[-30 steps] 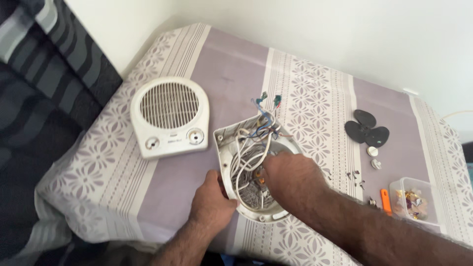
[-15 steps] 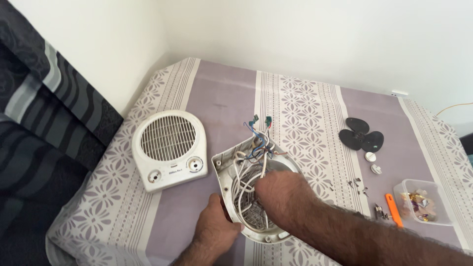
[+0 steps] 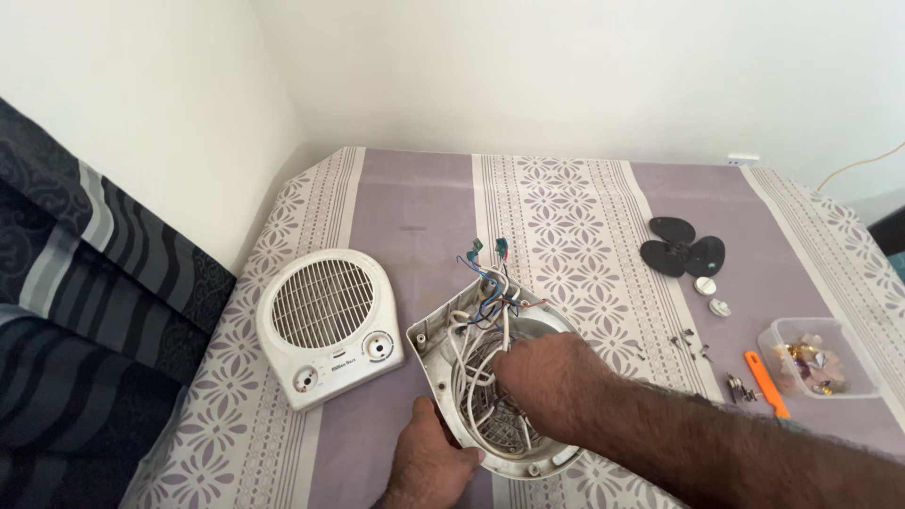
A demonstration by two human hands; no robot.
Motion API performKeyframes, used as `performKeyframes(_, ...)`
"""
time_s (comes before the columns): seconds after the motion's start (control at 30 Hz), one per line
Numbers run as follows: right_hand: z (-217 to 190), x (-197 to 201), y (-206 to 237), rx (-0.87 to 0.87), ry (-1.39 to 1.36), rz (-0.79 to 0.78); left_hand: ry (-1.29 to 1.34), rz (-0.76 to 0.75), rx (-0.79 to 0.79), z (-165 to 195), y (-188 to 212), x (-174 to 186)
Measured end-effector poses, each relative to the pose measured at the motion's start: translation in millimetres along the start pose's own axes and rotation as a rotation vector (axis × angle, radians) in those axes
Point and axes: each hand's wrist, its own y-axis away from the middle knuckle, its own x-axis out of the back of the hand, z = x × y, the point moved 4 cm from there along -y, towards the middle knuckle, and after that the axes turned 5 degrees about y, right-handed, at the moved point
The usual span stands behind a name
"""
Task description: The person repairs a small electric fan on a table, using a screwdriver to unscrew and adjust the motor and fan guard inside the disassembled housing, handling small screws and parts and repositioning the fan body while working on its internal components.
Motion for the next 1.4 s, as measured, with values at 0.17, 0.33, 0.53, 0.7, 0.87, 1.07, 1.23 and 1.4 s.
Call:
performKeyframes(0.17,-7.9,5.2,-0.1,-0.142,-0.024,-0.149,0.115,-0.091,0.123,4.0,0.5,2.7)
performKeyframes(0.33,-8.9,10.7,-0.1,-0.137,-0.048,-0.082,0.211,-0.120,0.166,6.7,-3.9,-0.7)
performKeyframes(0.53,-11.0,5.6,2.8,-0.102,-0.013,-0.179,0.274,-0.169,0.234,-0.5,-18.4,-0.6)
performKeyframes(0.7,-7.7,3.5,1.3,-0.181,-0.078,-0.245,0.259,-0.182,0.229,-3.0,-21.8,1.5)
performKeyframes(0.87,-5.4,1.6,-4.6,-0.291,-0.214,-0.213,0.234,-0.202,0.211,-5.1,-24.3,2.1)
performKeyframes(1.07,-12.1,4.3,-1.8,-0.264,-0.159,-0.127,0.273,-0.225,0.205,-7.4,-33.1,3.0)
performKeyframes(1.23,-21.1,10.7,-1.5,-0.138,-0.059,-0.211,0.273,-0.246,0.215,-8.1,-34.5,6.0)
performKeyframes(1.4,-26.6,12.4,-8.3,-0.157,-0.058,-0.302,0.293,-0.233,0.204,-8.2,-32.1,8.5)
